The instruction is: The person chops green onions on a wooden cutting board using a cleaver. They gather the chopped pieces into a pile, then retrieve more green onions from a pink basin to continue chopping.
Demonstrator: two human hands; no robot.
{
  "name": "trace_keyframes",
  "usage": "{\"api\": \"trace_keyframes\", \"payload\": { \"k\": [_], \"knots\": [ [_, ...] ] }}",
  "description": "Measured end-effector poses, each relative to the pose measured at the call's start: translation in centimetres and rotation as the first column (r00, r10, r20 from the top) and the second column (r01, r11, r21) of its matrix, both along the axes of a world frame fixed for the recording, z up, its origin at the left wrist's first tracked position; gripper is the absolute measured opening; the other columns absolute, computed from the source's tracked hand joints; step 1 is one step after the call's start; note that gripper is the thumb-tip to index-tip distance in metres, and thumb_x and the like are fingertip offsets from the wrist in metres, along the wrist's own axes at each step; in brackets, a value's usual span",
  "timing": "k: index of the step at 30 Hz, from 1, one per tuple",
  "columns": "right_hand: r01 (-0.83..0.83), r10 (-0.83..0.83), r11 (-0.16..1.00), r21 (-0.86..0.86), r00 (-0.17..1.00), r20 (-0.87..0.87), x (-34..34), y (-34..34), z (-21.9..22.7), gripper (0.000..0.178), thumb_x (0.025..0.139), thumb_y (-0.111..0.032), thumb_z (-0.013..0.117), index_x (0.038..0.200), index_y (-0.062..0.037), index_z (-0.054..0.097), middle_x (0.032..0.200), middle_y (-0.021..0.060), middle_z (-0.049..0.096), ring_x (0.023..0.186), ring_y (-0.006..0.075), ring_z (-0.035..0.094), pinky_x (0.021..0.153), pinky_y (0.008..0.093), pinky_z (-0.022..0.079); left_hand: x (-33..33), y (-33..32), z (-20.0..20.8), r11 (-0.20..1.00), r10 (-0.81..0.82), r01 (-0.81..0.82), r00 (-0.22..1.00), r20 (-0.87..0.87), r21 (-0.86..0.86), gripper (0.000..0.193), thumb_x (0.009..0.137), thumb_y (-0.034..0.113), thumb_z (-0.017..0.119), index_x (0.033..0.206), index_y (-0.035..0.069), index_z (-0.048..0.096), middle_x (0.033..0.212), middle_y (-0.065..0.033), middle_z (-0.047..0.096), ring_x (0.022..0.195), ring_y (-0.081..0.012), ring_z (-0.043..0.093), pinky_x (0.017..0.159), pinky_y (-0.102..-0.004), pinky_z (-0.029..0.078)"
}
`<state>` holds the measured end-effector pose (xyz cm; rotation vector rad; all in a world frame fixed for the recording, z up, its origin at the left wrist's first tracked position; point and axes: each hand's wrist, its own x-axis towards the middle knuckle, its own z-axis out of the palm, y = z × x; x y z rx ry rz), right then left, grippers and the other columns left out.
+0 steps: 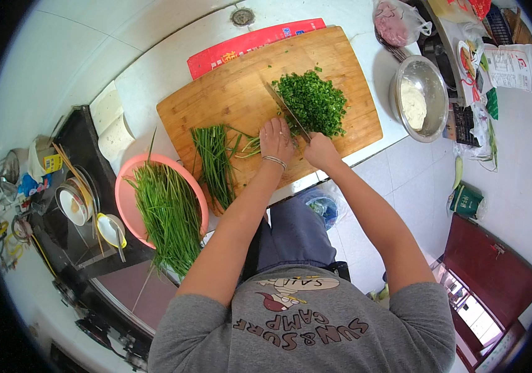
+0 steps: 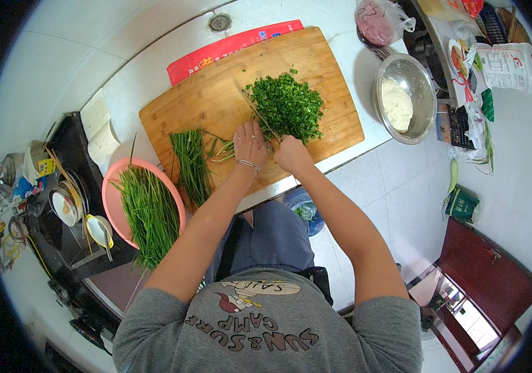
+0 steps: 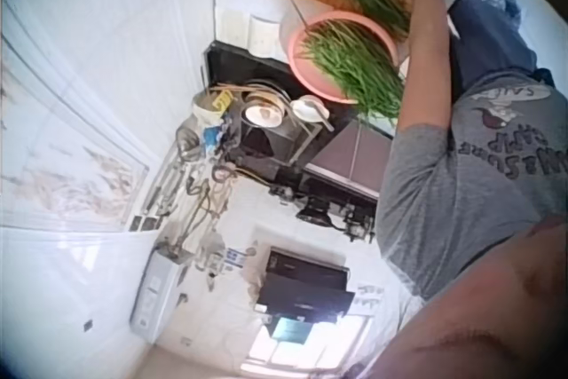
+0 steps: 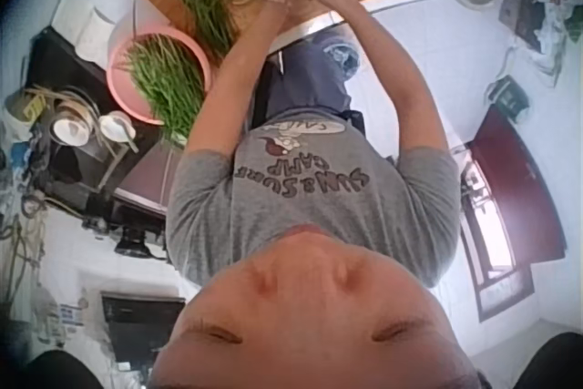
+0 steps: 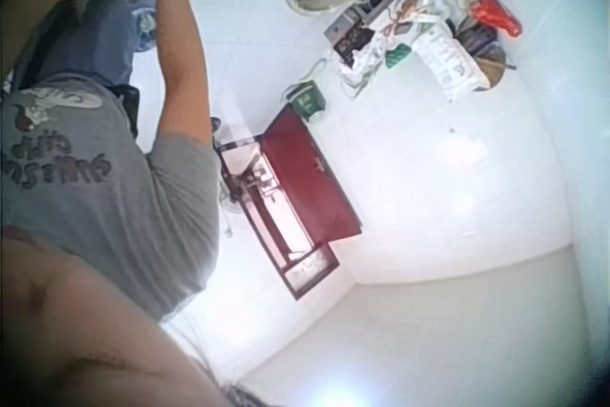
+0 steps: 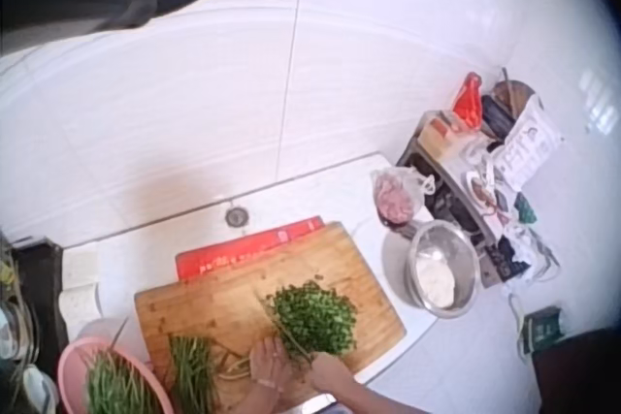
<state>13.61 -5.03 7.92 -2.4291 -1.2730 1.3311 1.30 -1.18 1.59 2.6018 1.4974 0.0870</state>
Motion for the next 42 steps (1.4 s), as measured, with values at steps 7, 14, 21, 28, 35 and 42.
{"api": "trace_keyframes", "payload": {
  "k": [7, 14, 21, 28, 35, 42],
  "knots": [
    [0.052, -0.061, 0.969, 0.240, 0.998, 0.031, -0.4, 1.1, -2.1, 0.021, 0.078, -0.012, 0.051, 0.085, 0.0053, 0.058, 0.081, 0.0302, 0.060, 0.080, 0.0459, 0.058, 0.071, 0.0478, 0.048, 0.5, 1.0, 1.5, 0.969, 0.022, -0.015, 0.999, 0.025, -0.245, 0.048, 0.081, 0.022, 0.052, 0.120, -0.004, 0.045, 0.107, -0.0156, 0.046, 0.101, -0.0307, 0.046, 0.087, -0.0394, 0.037],
    [0.106, -0.108, 0.951, 0.291, 0.994, -0.009, 1.1, -1.2, 1.7, 0.022, 0.080, -0.015, 0.051, 0.090, 0.0030, 0.060, 0.081, 0.0301, 0.060, 0.082, 0.0455, 0.059, 0.072, 0.0490, 0.048, 0.8, -0.3, 0.1, 0.998, 0.023, -0.016, 0.994, 0.104, -0.065, 0.058, 0.079, 0.025, 0.057, 0.125, -0.006, 0.039, 0.113, -0.0140, 0.046, 0.104, -0.0274, 0.045, 0.090, -0.0360, 0.037],
    [0.106, -0.111, 0.981, 0.161, 0.994, 0.023, 0.6, -2.5, 1.6, 0.023, 0.078, -0.016, 0.050, 0.092, -0.0011, 0.061, 0.084, 0.0294, 0.060, 0.084, 0.0454, 0.058, 0.076, 0.0500, 0.047, 0.9, 0.1, 0.9, 0.993, -0.014, 0.022, 0.997, 0.069, -0.116, 0.063, 0.082, 0.028, 0.057, 0.129, -0.007, 0.035, 0.115, -0.0135, 0.044, 0.106, -0.0264, 0.043, 0.093, -0.0348, 0.036],
    [0.057, -0.061, 0.994, 0.089, 0.997, 0.045, 0.6, -1.6, 0.1, 0.022, 0.076, -0.012, 0.047, 0.090, 0.0010, 0.059, 0.086, 0.0292, 0.060, 0.086, 0.0455, 0.057, 0.076, 0.0496, 0.046, 0.3, 0.0, 0.1, 0.990, -0.030, 0.004, 0.983, 0.180, 0.141, 0.057, 0.076, 0.025, 0.061, 0.121, -0.007, 0.044, 0.106, -0.0158, 0.047, 0.099, -0.0306, 0.045, 0.087, -0.0400, 0.039],
    [-0.009, 0.009, 1.000, -0.013, 1.000, 0.024, 0.1, 1.0, 0.5, 0.024, 0.076, -0.013, 0.052, 0.092, 0.0039, 0.060, 0.092, 0.0293, 0.061, 0.091, 0.0439, 0.059, 0.081, 0.0478, 0.048, -0.3, 0.5, 0.2, 0.995, -0.055, 0.062, 0.994, 0.097, -0.078, 0.051, 0.074, 0.020, 0.055, 0.117, -0.006, 0.047, 0.106, -0.0152, 0.048, 0.096, -0.0292, 0.047, 0.082, -0.0378, 0.040],
    [0.072, -0.072, 0.977, 0.201, 0.997, -0.008, 0.6, 1.3, -2.2, 0.021, 0.078, -0.015, 0.051, 0.086, 0.0031, 0.059, 0.084, 0.0303, 0.060, 0.085, 0.0465, 0.058, 0.077, 0.0507, 0.047, -0.2, -0.2, 0.7, 0.996, -0.063, 0.070, 0.992, 0.110, -0.060, 0.047, 0.073, 0.020, 0.056, 0.114, -0.004, 0.049, 0.101, -0.0146, 0.049, 0.095, -0.0287, 0.048, 0.078, -0.0374, 0.040]
  ]
}}
